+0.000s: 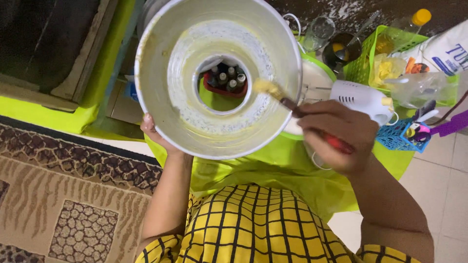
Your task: Grease a bundt cake pan with butter using a brush.
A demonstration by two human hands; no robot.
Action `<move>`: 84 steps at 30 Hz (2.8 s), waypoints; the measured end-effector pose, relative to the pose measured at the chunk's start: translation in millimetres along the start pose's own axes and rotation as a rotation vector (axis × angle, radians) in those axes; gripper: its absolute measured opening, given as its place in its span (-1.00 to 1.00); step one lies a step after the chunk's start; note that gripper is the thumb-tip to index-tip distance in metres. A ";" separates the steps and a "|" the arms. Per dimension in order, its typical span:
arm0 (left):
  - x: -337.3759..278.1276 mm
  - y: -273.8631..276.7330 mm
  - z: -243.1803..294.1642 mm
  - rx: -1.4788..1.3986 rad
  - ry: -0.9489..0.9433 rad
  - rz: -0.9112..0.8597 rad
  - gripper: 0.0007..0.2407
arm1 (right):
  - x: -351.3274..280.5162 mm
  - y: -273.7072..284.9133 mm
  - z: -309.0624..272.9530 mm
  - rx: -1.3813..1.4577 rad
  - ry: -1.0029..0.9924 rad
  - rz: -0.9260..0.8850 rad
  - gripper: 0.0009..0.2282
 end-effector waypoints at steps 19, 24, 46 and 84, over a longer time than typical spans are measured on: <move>-60.5 -78.5 26.8 0.342 -0.235 -0.565 -0.27 | -19.5 20.9 17.5 0.132 -0.052 0.100 -0.84; -70.2 -106.3 28.5 0.513 -0.187 -0.657 -0.08 | 16.8 13.1 14.9 -0.066 -0.124 0.172 -0.83; -43.2 -97.1 18.6 0.318 -0.174 -0.561 -0.07 | 67.9 -68.6 32.7 -0.204 0.322 -0.183 -0.89; -6.7 -90.8 28.8 0.320 -0.457 -0.340 -0.17 | -16.4 -139.2 113.1 -0.019 -0.159 -0.374 -0.81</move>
Point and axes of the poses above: each hand's wrist, its own x-axis towards the middle knuckle, its own y-axis out of the back of the hand, z = x × y, the point moved 10 cm from there along x, towards the middle knuckle, and after that the axes turned 5 degrees about x, right-handed, at the moved point
